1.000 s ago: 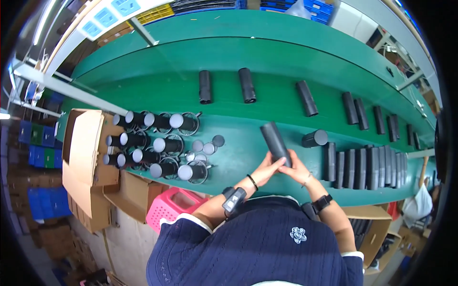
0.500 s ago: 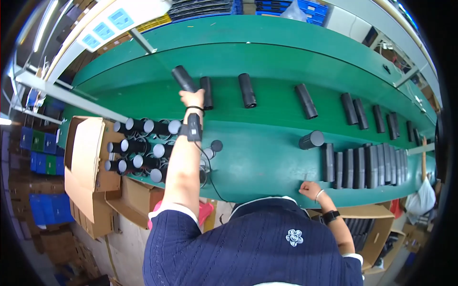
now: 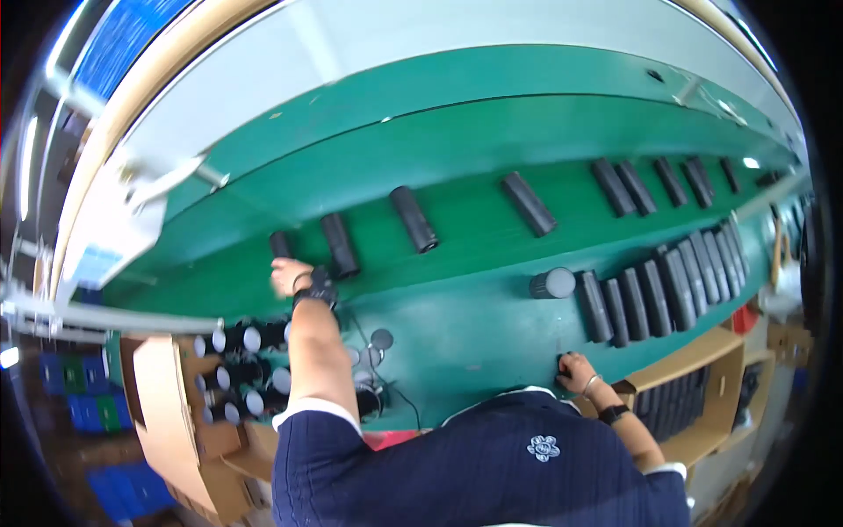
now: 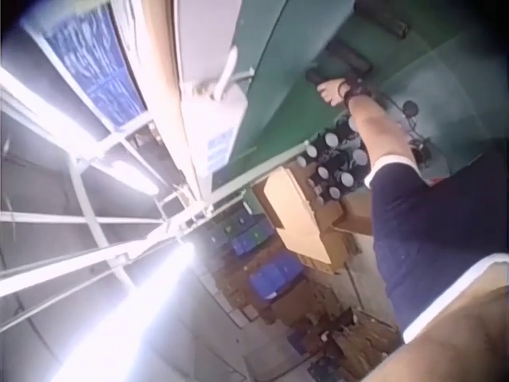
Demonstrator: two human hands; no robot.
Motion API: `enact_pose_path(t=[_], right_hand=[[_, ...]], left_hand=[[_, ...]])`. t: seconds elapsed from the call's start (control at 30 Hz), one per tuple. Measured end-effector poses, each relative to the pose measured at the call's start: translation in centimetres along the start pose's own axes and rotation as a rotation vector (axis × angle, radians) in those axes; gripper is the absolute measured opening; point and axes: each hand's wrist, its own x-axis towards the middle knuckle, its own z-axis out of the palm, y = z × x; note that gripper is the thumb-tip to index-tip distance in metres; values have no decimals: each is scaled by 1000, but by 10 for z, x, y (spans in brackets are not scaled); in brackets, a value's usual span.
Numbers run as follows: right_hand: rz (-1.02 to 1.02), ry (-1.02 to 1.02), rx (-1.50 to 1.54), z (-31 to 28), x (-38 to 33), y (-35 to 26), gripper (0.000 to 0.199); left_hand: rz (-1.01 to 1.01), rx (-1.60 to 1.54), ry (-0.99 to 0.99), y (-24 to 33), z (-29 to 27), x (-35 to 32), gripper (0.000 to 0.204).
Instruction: The person assembles microphones by fitting cylindrical covers over internal components and attaching circular caps. They retrieve L-shaped connectors from a box, arrange the assembled microphones on a green surface, and finally pack them into a cardboard box.
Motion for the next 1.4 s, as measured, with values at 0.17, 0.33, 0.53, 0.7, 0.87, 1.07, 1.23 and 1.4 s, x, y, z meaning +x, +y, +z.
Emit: enact_pose_path(t=[0.17,0.33,0.53,0.7,0.87,1.07,1.23,1.4], right_hand=[[47,19,19,9,-5,10,24],[-64,-26,-35,-1,17,-7,23],[-10,-23,-19,-5,1,-9,26],[-6,-29,-22,1,-1,3,27],[101,-211,22,-15,15,-3,22],[-8,533,139,-95,74,-19,14],[325,559,-95,-125,172,30,13],[543,360,-323,-130,214,-8,30]], left_hand=[[247,-152,-438,4,-19,-15,53],[106,-70,5,-25,65,17,44],[1053,-1021,-30,18,-142,-79,40],[1574,-1427,-696,-25,-237,-256,89],[1506,-1692,-1010,-30,-278,-344,94],[1175,-1756,-1584,-72,-274,-323,72],[945,-1708,-1537,-129,-262,-290,66],[688,-1683,-1445,-180,-244,-267,65]])
